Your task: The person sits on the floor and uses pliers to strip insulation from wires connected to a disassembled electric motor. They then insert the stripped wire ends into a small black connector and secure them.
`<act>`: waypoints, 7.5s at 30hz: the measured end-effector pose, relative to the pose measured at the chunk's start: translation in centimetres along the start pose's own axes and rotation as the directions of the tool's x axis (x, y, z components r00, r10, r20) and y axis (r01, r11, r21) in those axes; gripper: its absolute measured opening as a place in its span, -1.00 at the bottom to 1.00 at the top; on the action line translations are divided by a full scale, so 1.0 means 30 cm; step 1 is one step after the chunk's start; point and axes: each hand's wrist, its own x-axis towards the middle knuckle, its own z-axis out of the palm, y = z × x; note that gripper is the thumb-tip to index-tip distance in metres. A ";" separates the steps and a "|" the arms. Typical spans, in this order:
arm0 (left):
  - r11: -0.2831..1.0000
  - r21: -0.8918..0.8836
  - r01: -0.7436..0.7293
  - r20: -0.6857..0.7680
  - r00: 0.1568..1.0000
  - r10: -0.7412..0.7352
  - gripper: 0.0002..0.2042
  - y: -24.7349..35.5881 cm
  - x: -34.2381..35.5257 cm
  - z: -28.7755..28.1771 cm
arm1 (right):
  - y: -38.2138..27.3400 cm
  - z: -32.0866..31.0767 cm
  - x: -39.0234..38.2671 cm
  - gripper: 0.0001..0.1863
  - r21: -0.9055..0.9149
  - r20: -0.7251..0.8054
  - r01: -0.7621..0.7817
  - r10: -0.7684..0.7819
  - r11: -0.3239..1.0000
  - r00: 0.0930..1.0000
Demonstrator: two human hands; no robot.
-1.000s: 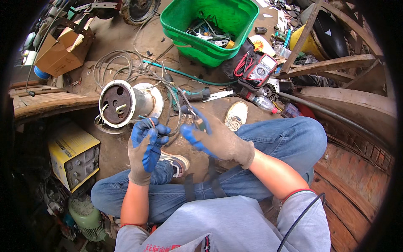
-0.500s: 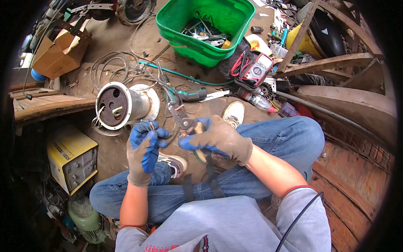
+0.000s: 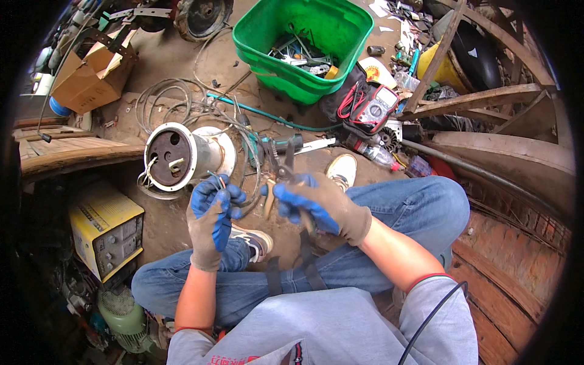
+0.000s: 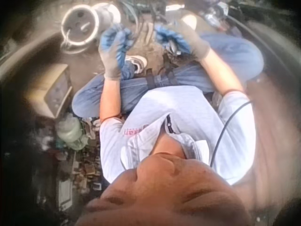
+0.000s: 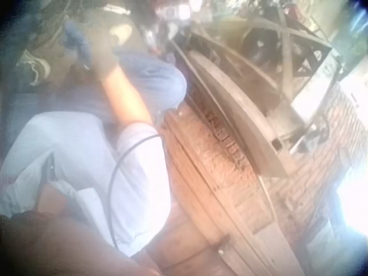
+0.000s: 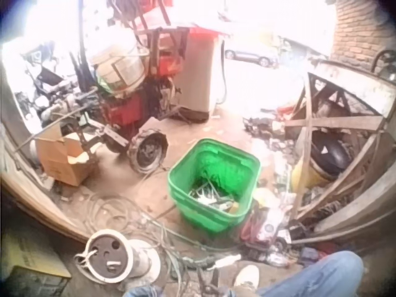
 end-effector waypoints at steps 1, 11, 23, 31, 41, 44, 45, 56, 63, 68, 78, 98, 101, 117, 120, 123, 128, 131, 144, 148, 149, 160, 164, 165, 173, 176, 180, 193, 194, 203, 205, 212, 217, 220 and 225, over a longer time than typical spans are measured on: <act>1.000 -0.020 -0.009 -0.018 1.000 0.008 -0.71 -0.002 0.000 0.000 | 0.010 0.004 -0.015 -0.74 -0.064 -0.001 0.012 -0.012 0.998 1.000; 0.993 -0.063 -0.095 0.131 0.986 0.102 -0.77 -0.013 0.048 -0.047 | 0.052 0.059 0.035 -0.61 -0.267 0.118 0.386 -0.368 0.883 0.922; 0.986 0.078 -0.146 0.287 0.951 0.118 -0.82 -0.201 0.076 -0.016 | 0.020 0.129 0.123 -0.44 -0.893 0.360 0.423 -0.810 -0.156 0.462; 0.968 0.055 -0.243 0.366 0.907 0.207 -0.86 -0.210 0.226 -0.036 | -0.020 0.142 0.145 -0.59 -0.885 0.380 0.363 -0.903 -0.291 0.201; 0.991 -0.044 -0.127 0.528 0.839 0.132 -0.68 -0.131 0.212 -0.158 | -0.054 0.168 0.098 -0.28 -0.789 0.578 0.393 -0.787 -0.472 0.217; 0.968 -0.148 0.202 0.504 0.858 -0.102 -0.57 -0.011 0.110 -0.009 | -0.147 0.150 0.028 -0.31 -0.792 0.530 0.465 -0.822 -0.395 0.205; 0.983 -0.113 0.142 0.507 0.859 -0.066 -0.54 0.033 0.093 0.026 | -0.169 0.149 -0.004 -0.40 -0.812 0.484 0.451 -0.860 -0.371 0.164; 0.962 -0.145 0.229 0.408 0.900 -0.153 -0.72 -0.082 0.082 0.001 | -0.109 0.126 -0.039 -0.63 -0.724 0.059 0.538 -0.739 0.431 0.671; 0.992 -0.040 0.117 0.368 0.925 -0.094 -0.76 -0.090 0.051 0.046 | -0.091 0.160 0.036 -0.60 -0.873 0.341 0.481 -0.806 -0.081 0.483; 0.979 -0.103 0.176 0.350 0.927 -0.130 -0.81 -0.070 0.059 0.039 | -0.081 0.145 0.050 -0.64 -0.850 0.269 0.527 -0.845 0.018 0.462; 0.976 0.077 0.205 0.267 0.939 -0.218 -0.77 0.042 0.035 0.048 | -0.053 0.114 0.028 -0.66 -0.672 -0.114 0.361 -0.571 0.647 0.813; 0.990 -0.016 0.138 0.067 0.988 -0.136 -0.72 0.052 0.025 0.017 | -0.106 0.035 -0.084 0.03 -0.954 0.295 0.267 -0.611 -0.139 0.735; 0.992 -0.002 0.123 0.095 0.988 -0.122 -0.72 0.044 0.022 0.016 | -0.095 0.039 -0.076 0.00 -0.965 0.249 0.247 -0.588 -0.085 0.769; 0.997 0.076 0.029 0.110 0.993 -0.037 -0.77 -0.020 0.005 -0.003 | -0.062 0.047 -0.063 -0.07 -0.960 0.269 0.260 -0.589 -0.102 0.762; 0.997 0.043 0.056 0.103 0.993 -0.061 -0.78 -0.010 0.006 0.002 | -0.067 0.049 -0.068 -0.08 -0.963 0.261 0.249 -0.567 -0.099 0.781; 0.996 0.043 0.077 0.109 0.991 -0.082 -0.80 -0.009 0.009 -0.004 | -0.065 0.047 -0.067 -0.09 -0.965 0.255 0.245 -0.555 -0.095 0.792; 0.991 0.070 0.117 0.121 0.985 -0.125 -0.81 0.008 0.011 -0.001 | -0.048 0.033 -0.062 -0.11 -0.953 0.282 0.294 -0.579 -0.075 0.765; 0.986 0.105 0.126 0.154 0.978 -0.142 -0.80 0.042 0.006 0.018 | -0.058 0.036 -0.070 -0.19 -0.955 0.247 0.297 -0.560 -0.002 0.791; 0.958 0.275 -0.085 -0.095 0.989 0.115 -0.77 -0.024 -0.005 0.035 | -0.044 0.101 -0.068 -0.21 -0.866 0.044 0.365 -0.675 0.342 0.737; 0.950 0.300 -0.081 0.078 0.995 0.060 -0.70 -0.026 0.019 0.021 | -0.096 0.093 -0.071 -0.21 -0.687 -0.047 0.493 -0.710 0.534 0.702; 0.974 0.213 -0.070 0.105 0.993 0.048 -0.65 -0.017 0.024 0.027 | -0.108 0.086 -0.072 -0.21 -0.597 -0.114 0.420 -0.591 0.684 0.799; 0.988 -0.122 -0.095 0.158 0.981 0.114 -0.62 -0.036 0.051 0.029 | -0.079 0.055 -0.049 -0.32 -0.600 -0.146 0.296 -0.465 0.743 0.873; 0.993 -0.105 -0.053 0.151 0.986 0.068 -0.68 -0.026 0.050 0.033 | -0.072 0.059 -0.043 -0.37 -0.536 -0.117 0.278 -0.396 0.797 0.911; 0.993 -0.111 -0.026 0.149 0.988 0.043 -0.69 -0.025 0.051 0.034 | -0.068 0.055 -0.038 -0.39 -0.522 -0.104 0.267 -0.372 0.810 0.922; 0.968 -0.160 0.191 0.290 0.947 -0.139 -0.74 -0.042 0.054 -0.010 | -0.058 0.034 0.037 -0.40 -0.203 -0.109 0.358 -0.384 0.912 0.917; 0.967 -0.091 0.239 0.310 0.929 -0.201 -0.77 -0.024 0.048 0.006 | -0.108 0.048 0.044 -0.45 -0.158 -0.075 0.315 -0.329 0.936 0.941; 0.961 -0.023 0.275 0.320 0.913 -0.254 -0.78 -0.024 0.041 0.013 | -0.109 0.045 0.067 -0.54 -0.281 -0.036 0.246 -0.266 0.928 0.963; 0.935 0.341 -0.097 0.316 0.949 -0.016 -0.80 -0.018 -0.008 0.079 | -0.083 0.047 0.068 -0.55 -0.091 -0.040 0.133 -0.137 0.987 0.990; 0.932 0.361 -0.044 0.260 0.964 -0.056 -0.78 -0.011 -0.014 0.086 | -0.074 0.047 0.069 -0.58 -0.095 -0.052 0.150 -0.155 0.984 0.987; 0.997 0.070 -0.039 0.132 0.991 0.030 -0.79 -0.046 -0.011 0.078 | -0.058 0.067 0.058 -0.62 -0.134 -0.151 0.207 -0.226 0.969 0.962; 0.998 0.054 -0.013 0.133 0.991 0.005 -0.75 -0.044 -0.001 0.075 | -0.055 0.061 0.054 -0.58 -0.313 -0.172 0.260 -0.324 0.913 0.930; 0.983 0.164 0.087 0.202 0.972 -0.120 -0.70 0.008 0.003 0.054 | -0.037 0.089 0.041 -0.49 -0.393 -0.178 0.289 -0.380 0.873 0.908; 0.997 0.071 0.010 0.119 0.993 -0.018 -0.69 0.016 0.020 0.020 | 0.005 0.060 0.011 -0.29 -0.732 -0.047 0.377 -0.594 0.567 0.803; 1.000 0.005 -0.015 0.098 0.995 0.014 -0.69 0.013 0.032 0.007 | 0.021 0.049 0.001 -0.23 -0.865 0.051 0.345 -0.619 0.365 0.784; 0.999 0.038 -0.027 0.129 0.991 0.022 -0.68 0.013 0.022 0.002 | 0.036 0.052 -0.009 -0.19 -0.951 0.077 0.239 -0.603 0.194 0.794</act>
